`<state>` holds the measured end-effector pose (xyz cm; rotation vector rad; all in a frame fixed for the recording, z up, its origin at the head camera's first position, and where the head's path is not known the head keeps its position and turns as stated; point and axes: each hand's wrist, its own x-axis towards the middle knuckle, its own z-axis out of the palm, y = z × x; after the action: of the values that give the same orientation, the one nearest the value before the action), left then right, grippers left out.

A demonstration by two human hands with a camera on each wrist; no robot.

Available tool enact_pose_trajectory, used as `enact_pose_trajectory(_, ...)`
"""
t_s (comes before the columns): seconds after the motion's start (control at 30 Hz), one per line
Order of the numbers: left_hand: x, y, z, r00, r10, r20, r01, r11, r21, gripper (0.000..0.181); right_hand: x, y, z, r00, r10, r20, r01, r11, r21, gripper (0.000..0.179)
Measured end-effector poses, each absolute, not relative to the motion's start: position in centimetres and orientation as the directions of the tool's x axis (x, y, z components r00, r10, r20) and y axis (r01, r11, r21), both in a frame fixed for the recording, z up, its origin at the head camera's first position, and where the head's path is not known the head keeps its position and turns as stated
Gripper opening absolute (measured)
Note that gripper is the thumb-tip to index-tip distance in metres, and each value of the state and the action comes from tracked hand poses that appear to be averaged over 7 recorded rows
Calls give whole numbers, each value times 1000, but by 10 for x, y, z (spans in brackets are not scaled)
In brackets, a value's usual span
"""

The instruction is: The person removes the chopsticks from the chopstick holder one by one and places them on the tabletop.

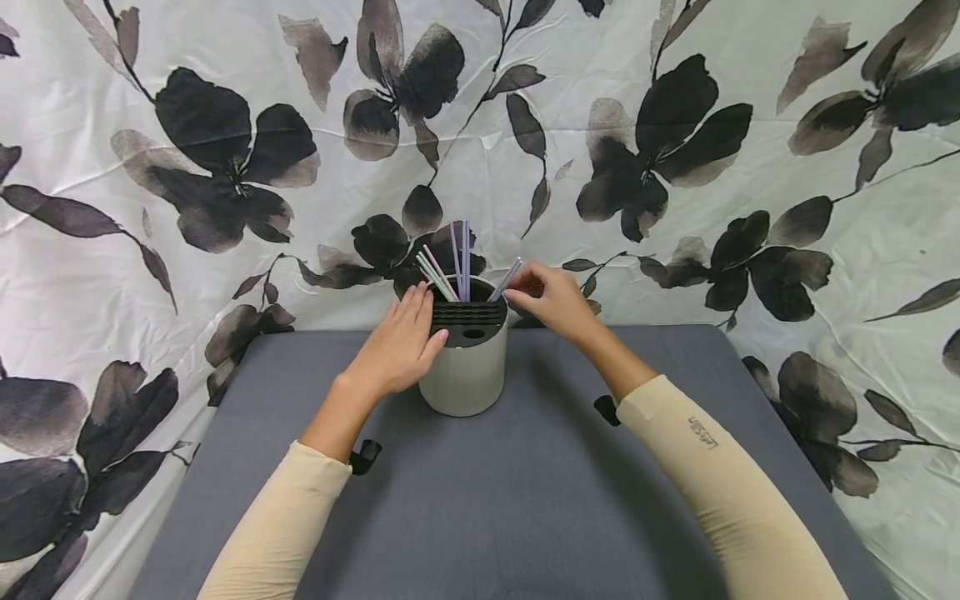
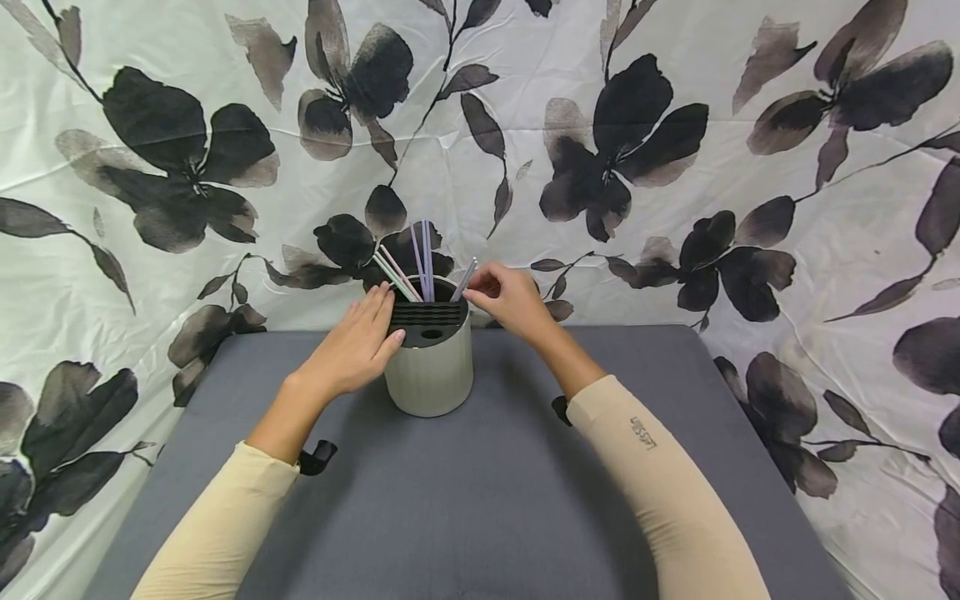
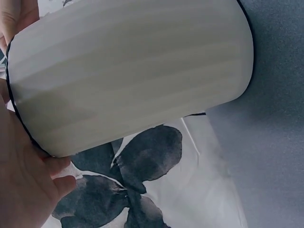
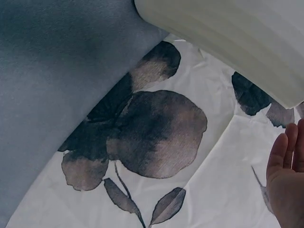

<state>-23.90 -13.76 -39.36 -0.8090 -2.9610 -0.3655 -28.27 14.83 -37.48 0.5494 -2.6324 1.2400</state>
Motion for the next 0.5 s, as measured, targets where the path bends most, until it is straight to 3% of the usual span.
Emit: enact_pose_trajectory(0.5, -237, -140, -394, -855, 507, 108, 518, 828, 213, 73, -281, 137, -374, -886, -239, 398, -457, 598, -658, 11)
